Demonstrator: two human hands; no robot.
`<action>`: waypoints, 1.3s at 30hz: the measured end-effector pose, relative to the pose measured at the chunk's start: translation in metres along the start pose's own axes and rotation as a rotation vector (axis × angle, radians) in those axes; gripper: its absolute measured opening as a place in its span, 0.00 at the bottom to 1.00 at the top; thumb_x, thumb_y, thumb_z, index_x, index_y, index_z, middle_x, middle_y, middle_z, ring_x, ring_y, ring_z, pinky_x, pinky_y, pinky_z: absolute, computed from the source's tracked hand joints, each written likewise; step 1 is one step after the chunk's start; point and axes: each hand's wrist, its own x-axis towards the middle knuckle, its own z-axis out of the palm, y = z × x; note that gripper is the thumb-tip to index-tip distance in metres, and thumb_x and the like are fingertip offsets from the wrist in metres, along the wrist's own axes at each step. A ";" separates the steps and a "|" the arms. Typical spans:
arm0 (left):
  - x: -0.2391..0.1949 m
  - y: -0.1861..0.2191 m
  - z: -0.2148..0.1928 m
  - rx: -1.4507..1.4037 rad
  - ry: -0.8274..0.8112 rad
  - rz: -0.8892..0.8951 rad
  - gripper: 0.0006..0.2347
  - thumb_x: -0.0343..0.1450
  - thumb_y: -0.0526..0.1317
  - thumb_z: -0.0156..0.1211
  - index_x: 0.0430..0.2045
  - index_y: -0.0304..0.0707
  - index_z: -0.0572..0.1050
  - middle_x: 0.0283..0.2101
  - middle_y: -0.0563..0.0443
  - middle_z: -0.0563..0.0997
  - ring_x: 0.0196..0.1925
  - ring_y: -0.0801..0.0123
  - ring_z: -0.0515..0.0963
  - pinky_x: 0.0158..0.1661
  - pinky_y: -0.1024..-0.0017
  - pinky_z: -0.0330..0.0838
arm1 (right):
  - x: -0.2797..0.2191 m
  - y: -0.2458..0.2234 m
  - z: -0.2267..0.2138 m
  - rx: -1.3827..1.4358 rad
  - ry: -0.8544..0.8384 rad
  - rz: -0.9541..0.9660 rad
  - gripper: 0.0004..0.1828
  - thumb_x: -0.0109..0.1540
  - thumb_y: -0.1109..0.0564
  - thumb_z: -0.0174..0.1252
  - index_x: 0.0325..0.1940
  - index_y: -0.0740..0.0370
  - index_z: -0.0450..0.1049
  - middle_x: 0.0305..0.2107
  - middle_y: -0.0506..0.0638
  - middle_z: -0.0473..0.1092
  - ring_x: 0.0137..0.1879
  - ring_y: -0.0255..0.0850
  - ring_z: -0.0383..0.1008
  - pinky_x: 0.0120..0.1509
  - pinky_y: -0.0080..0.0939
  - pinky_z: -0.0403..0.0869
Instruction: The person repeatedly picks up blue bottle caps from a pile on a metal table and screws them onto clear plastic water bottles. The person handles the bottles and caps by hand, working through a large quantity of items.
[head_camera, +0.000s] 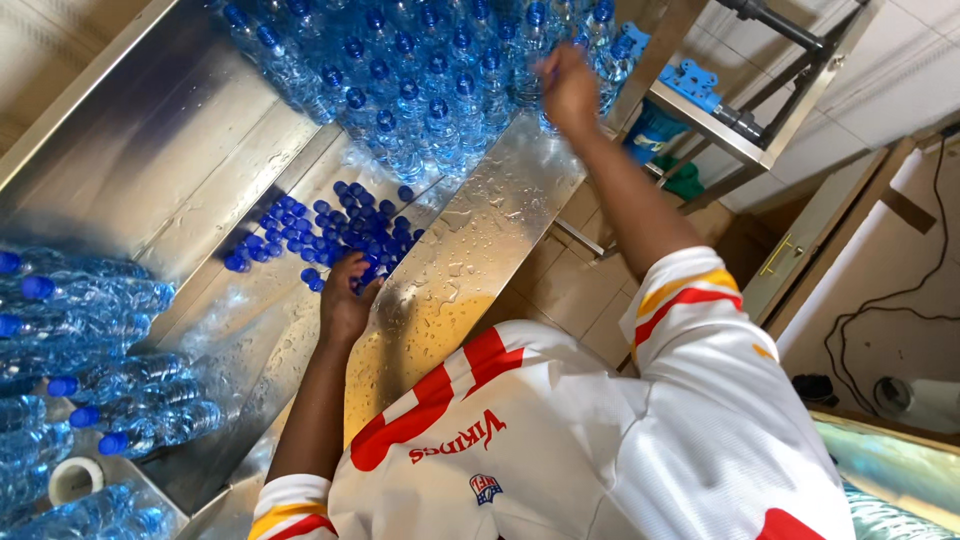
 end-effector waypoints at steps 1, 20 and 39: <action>-0.004 -0.005 -0.001 -0.004 0.019 -0.045 0.26 0.73 0.41 0.74 0.68 0.43 0.73 0.62 0.46 0.83 0.63 0.58 0.82 0.59 0.58 0.75 | 0.016 0.000 -0.015 -0.321 0.052 0.025 0.05 0.73 0.59 0.57 0.50 0.52 0.68 0.43 0.52 0.70 0.42 0.47 0.78 0.44 0.50 0.75; -0.059 -0.048 -0.017 -0.617 0.209 -0.369 0.17 0.84 0.49 0.58 0.64 0.39 0.73 0.60 0.36 0.82 0.63 0.49 0.83 0.60 0.52 0.80 | -0.086 -0.002 0.059 -0.349 -0.385 -0.089 0.10 0.72 0.54 0.66 0.45 0.61 0.72 0.41 0.68 0.73 0.48 0.80 0.79 0.48 0.76 0.76; -0.158 -0.093 -0.065 -1.318 0.588 -0.756 0.43 0.67 0.71 0.74 0.70 0.42 0.69 0.42 0.42 0.77 0.35 0.45 0.84 0.40 0.43 0.87 | -0.179 -0.107 0.242 -0.042 -1.068 -0.460 0.22 0.78 0.43 0.53 0.71 0.56 0.70 0.44 0.64 0.78 0.46 0.68 0.83 0.49 0.62 0.80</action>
